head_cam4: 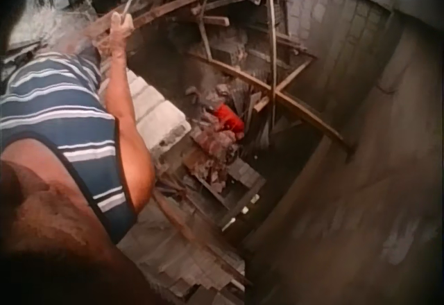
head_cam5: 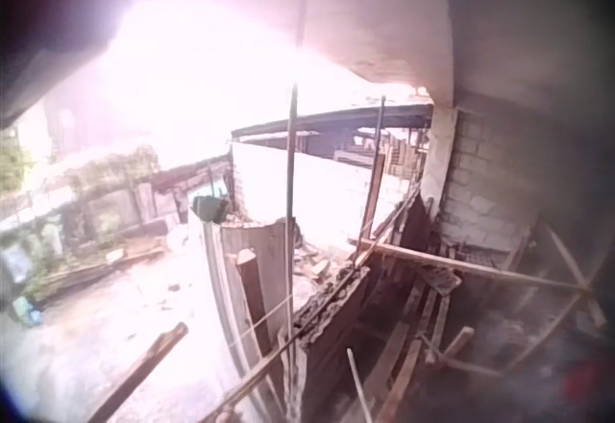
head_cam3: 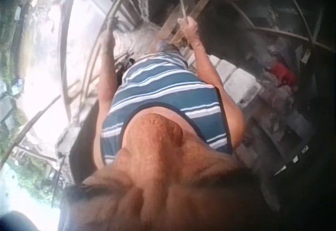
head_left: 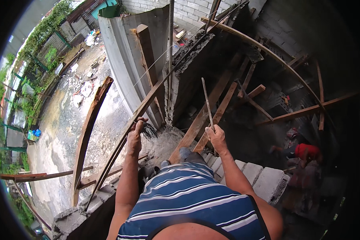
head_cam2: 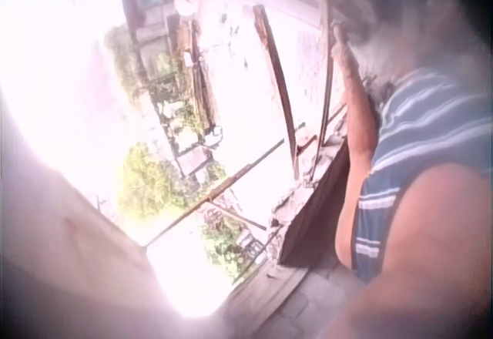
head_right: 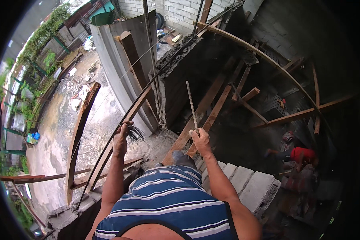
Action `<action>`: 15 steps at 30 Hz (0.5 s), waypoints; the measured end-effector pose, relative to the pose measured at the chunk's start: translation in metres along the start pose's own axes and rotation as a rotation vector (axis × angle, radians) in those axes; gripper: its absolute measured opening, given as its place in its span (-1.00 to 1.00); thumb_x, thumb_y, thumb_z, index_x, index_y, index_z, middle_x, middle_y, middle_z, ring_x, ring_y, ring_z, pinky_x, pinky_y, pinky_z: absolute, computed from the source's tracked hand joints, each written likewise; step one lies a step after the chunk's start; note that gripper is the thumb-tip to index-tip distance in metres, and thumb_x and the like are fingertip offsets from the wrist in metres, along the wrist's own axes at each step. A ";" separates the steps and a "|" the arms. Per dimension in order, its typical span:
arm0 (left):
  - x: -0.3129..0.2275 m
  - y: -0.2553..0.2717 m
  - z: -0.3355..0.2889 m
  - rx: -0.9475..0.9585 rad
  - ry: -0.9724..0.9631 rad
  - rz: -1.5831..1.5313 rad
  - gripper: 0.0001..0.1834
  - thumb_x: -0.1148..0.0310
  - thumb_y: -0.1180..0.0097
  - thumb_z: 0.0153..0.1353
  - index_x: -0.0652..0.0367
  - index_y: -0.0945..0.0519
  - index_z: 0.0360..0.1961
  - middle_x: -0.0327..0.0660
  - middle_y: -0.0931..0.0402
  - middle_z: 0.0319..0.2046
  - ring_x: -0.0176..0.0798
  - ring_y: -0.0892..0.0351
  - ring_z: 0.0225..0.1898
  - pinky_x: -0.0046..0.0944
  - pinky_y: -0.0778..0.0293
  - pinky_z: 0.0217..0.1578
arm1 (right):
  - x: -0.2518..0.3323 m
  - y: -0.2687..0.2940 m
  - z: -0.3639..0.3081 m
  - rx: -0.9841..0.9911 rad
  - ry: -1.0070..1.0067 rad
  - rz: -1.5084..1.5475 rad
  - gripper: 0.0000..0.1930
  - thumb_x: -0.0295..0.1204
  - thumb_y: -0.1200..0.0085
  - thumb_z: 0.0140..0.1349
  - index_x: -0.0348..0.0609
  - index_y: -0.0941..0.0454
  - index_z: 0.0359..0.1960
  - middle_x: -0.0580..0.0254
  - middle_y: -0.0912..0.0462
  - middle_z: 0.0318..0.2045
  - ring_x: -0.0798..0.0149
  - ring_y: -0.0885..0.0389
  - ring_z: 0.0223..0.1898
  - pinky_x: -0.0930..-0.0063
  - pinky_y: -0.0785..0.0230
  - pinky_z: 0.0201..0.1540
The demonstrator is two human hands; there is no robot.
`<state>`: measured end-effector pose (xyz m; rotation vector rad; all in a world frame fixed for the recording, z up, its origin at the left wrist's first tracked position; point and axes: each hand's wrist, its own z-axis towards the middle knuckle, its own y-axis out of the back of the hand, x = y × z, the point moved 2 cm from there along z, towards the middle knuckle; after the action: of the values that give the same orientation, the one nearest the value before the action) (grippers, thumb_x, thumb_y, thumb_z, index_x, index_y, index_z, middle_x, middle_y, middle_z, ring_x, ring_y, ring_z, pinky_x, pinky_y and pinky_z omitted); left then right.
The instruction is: Tying reinforcement bars with wire on a construction site.
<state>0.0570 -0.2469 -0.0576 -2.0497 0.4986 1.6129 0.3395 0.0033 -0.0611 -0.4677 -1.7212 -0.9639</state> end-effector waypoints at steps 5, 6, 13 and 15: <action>0.014 -0.003 0.001 -0.111 -0.044 -0.080 -0.65 0.07 -0.14 0.40 0.15 -0.67 -0.12 -0.28 -0.69 -0.18 -0.46 -0.51 -0.19 -0.37 -0.37 -0.06 | 0.001 -0.008 -0.001 0.009 -0.001 0.009 -0.66 -0.19 -0.18 0.32 -0.25 -0.50 -0.43 0.24 -0.49 -0.62 0.33 -0.45 -0.56 0.33 -0.34 -0.44; 0.015 -0.004 0.002 -0.101 -0.048 -0.109 -0.66 0.08 -0.15 0.40 0.16 -0.67 -0.14 -0.27 -0.70 -0.19 -0.47 -0.51 -0.20 -0.38 -0.37 -0.07 | 0.001 -0.009 -0.001 0.010 0.019 0.012 -0.65 -0.19 -0.18 0.32 -0.24 -0.50 -0.43 0.26 -0.49 -0.62 0.36 -0.44 -0.57 0.37 -0.34 -0.46; 0.013 0.002 -0.003 -0.092 -0.112 0.053 -0.40 0.15 -0.25 0.31 0.35 -0.47 0.22 0.10 -0.51 0.15 -0.15 -0.50 0.15 -0.21 -0.36 0.19 | 0.031 -0.013 -0.009 0.057 -0.084 0.316 -0.67 -0.16 -0.19 0.36 -0.15 -0.50 -0.42 0.42 -0.49 -0.60 0.55 -0.39 -0.62 0.61 -0.24 -0.56; 0.002 0.002 -0.017 -0.070 -0.114 0.341 -0.26 0.12 -0.30 0.24 0.39 -0.38 0.29 0.17 -0.40 0.24 -0.05 -0.41 0.25 -0.18 -0.28 0.27 | 0.040 -0.010 -0.009 0.071 -0.090 0.362 -0.69 -0.17 -0.17 0.36 -0.14 -0.49 -0.40 0.41 -0.50 -0.59 0.56 -0.40 -0.61 0.63 -0.25 -0.57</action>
<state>0.0698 -0.2578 -0.0563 -1.9882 0.7944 1.9553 0.3232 -0.0155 -0.0265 -0.7553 -1.6699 -0.6272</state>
